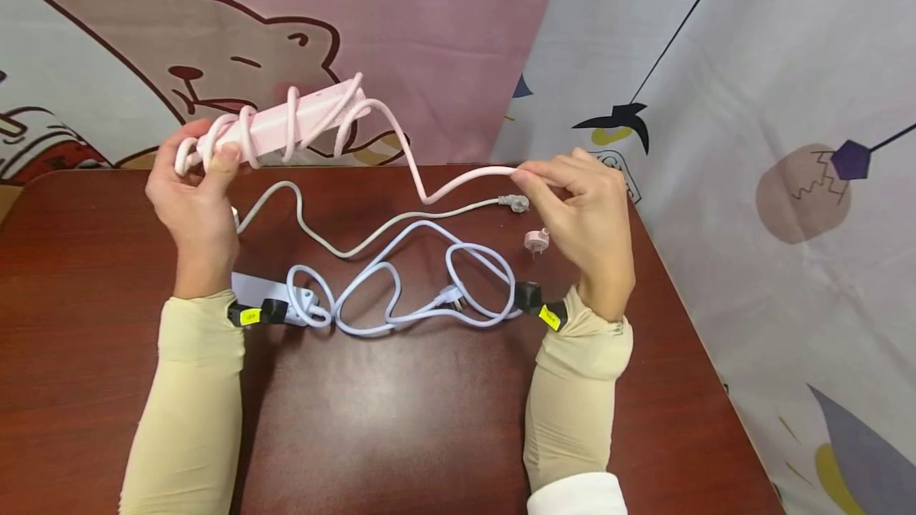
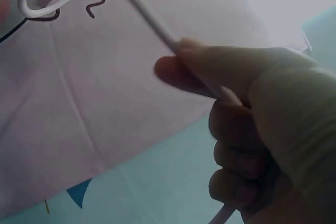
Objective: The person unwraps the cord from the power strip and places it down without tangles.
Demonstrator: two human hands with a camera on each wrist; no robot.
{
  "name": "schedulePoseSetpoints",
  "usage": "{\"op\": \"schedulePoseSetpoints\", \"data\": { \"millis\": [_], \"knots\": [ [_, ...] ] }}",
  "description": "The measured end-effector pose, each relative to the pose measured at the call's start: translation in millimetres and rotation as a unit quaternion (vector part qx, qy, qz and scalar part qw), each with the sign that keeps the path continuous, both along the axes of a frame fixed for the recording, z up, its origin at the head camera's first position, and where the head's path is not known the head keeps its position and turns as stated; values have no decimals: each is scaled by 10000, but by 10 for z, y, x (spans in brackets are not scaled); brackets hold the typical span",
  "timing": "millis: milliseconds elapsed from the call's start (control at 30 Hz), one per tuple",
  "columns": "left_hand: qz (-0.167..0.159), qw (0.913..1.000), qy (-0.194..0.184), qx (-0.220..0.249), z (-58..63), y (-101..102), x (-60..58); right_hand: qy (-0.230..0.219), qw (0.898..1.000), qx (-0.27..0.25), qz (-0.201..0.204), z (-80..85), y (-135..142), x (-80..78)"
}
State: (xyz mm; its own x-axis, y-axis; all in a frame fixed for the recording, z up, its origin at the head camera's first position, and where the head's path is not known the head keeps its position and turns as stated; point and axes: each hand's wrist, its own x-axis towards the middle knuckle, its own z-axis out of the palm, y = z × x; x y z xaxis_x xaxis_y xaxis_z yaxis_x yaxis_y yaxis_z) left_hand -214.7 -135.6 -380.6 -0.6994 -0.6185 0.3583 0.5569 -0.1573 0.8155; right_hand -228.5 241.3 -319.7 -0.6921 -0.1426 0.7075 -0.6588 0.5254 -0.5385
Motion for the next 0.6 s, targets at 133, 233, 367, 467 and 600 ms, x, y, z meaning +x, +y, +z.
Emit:
{"op": "schedulePoseSetpoints", "data": {
  "millis": [133,233,367,467,600],
  "knots": [
    [-5,9996,222,158,-1,-10,1,-39,9980,522,-344,-41,48,-43],
    [-74,9994,267,227,-4,-13,0,-124,9955,744,-576,-77,52,-95],
    [-322,9987,272,273,-4,-8,7,-228,9913,909,-920,-120,36,-163],
    [-582,9975,327,224,-2,-6,16,-210,9897,809,-1163,-136,24,-201],
    [-946,9948,361,143,3,-9,34,-90,9869,420,-1556,-148,13,-243]
  ]
}}
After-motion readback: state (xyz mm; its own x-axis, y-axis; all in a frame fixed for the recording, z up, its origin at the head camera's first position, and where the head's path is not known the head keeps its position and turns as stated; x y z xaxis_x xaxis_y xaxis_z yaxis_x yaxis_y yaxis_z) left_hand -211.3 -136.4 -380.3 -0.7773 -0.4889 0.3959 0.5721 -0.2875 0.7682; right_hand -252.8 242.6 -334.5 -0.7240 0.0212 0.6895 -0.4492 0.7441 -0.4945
